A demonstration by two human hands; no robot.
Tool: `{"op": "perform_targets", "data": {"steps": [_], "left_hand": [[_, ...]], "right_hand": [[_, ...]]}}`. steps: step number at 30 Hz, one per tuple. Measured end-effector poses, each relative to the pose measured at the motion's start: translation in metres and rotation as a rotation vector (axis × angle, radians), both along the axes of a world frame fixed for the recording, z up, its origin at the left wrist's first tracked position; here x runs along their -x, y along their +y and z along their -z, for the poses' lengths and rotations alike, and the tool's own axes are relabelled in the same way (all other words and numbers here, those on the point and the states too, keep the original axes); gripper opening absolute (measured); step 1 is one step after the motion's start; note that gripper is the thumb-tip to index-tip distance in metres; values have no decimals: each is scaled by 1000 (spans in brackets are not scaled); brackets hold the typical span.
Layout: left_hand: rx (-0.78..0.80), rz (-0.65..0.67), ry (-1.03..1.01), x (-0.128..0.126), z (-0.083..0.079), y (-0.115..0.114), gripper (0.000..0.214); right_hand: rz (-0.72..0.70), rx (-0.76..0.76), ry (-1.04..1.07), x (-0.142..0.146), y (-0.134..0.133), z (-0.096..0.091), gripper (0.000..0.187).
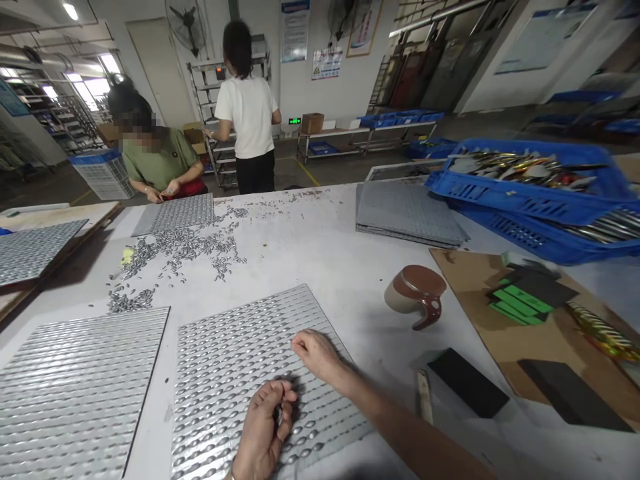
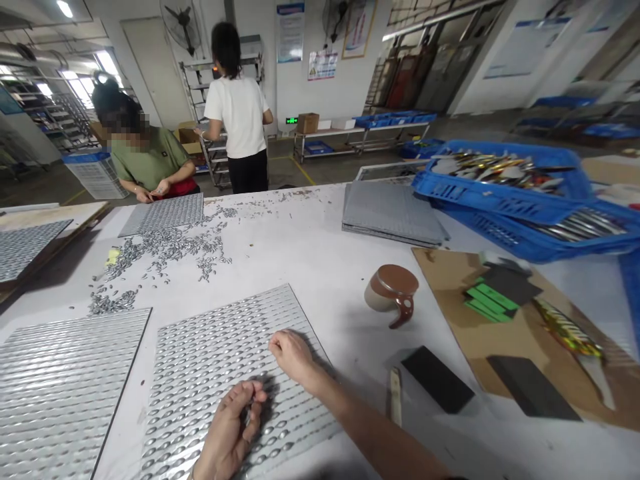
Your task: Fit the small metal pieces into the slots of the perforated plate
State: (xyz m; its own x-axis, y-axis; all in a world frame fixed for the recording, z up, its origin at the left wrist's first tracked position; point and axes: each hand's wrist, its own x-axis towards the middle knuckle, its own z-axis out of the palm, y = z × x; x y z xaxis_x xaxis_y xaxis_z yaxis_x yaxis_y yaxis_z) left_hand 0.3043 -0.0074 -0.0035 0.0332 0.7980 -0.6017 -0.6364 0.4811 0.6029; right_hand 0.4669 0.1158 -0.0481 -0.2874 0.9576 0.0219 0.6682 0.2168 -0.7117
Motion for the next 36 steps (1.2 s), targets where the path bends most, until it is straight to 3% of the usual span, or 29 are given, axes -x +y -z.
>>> {"op": "perform_targets", "data": {"steps": [4, 8, 10, 12, 14, 16, 21, 26, 30, 33, 36], "left_hand": [[14, -2, -10, 1, 2, 0, 48], [105, -24, 3, 0, -2, 3, 44], [118, -22, 30, -2, -5, 2, 45], [109, -12, 60, -4, -8, 0, 49], [85, 23, 84, -8, -9, -4, 57], [88, 77, 91, -12, -8, -8, 63], [19, 210, 121, -20, -5, -15, 63], [-55, 255, 98, -16, -7, -13, 59], [-89, 261, 116, -12, -4, -13, 56], [-90, 268, 156, -12, -1, -12, 59], [-42, 203, 124, -13, 0, -11, 62]], "right_hand": [[51, 32, -31, 6, 3, 6, 13], [68, 51, 34, 2, -17, -18, 14], [-48, 28, 133, -1, -36, -38, 11], [-259, 2, 180, -5, -58, -55, 16], [-420, -38, 128, -7, -78, -63, 21], [-467, -85, 33, -9, -92, -59, 23], [-351, -78, -23, -19, -97, -44, 20], [-320, -55, 142, -26, -91, -52, 22], [-166, 228, 326, -23, -91, -50, 12], [-149, 405, 424, -21, -82, -42, 15], [-67, 239, 331, -21, -59, -33, 20]]}}
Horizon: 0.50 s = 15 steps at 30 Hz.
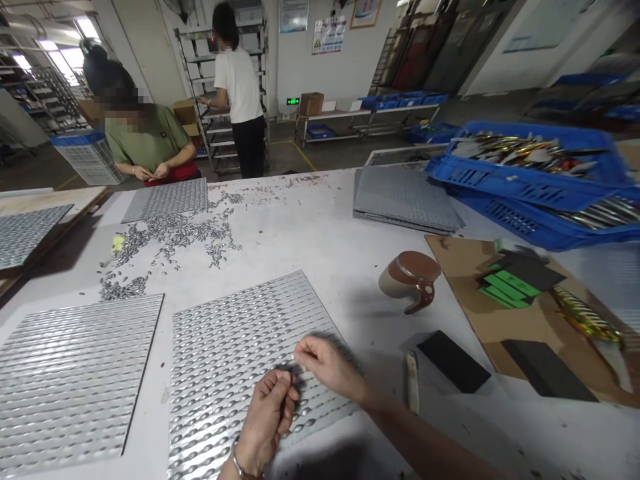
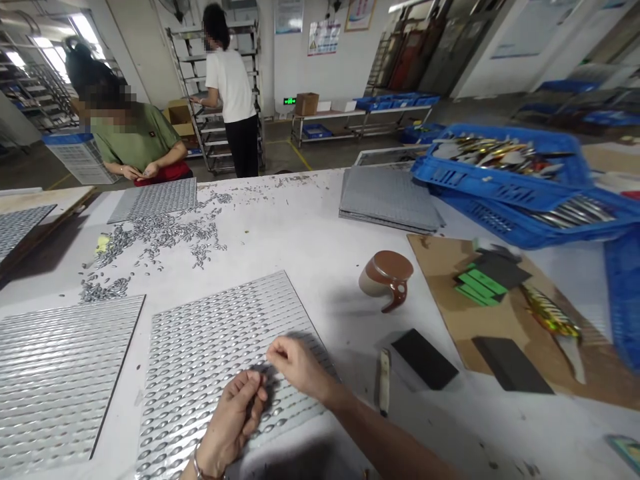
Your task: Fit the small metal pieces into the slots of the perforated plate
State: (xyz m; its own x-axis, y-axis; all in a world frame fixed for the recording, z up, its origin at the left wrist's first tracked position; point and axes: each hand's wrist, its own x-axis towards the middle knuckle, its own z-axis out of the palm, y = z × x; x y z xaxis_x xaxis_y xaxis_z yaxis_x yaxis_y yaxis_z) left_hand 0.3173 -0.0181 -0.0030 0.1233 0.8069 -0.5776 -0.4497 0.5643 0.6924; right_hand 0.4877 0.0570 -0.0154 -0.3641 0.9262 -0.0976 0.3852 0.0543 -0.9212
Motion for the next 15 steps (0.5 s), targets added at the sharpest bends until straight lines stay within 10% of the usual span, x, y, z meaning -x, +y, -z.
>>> {"op": "perform_targets", "data": {"steps": [6, 15], "left_hand": [[55, -3, -10, 2, 1, -1, 63], [130, -111, -101, 5, -1, 3, 65]], "right_hand": [[10, -199, -389, 8, 40, 14, 21], [76, -161, -411, 15, 36, 5, 14]]}}
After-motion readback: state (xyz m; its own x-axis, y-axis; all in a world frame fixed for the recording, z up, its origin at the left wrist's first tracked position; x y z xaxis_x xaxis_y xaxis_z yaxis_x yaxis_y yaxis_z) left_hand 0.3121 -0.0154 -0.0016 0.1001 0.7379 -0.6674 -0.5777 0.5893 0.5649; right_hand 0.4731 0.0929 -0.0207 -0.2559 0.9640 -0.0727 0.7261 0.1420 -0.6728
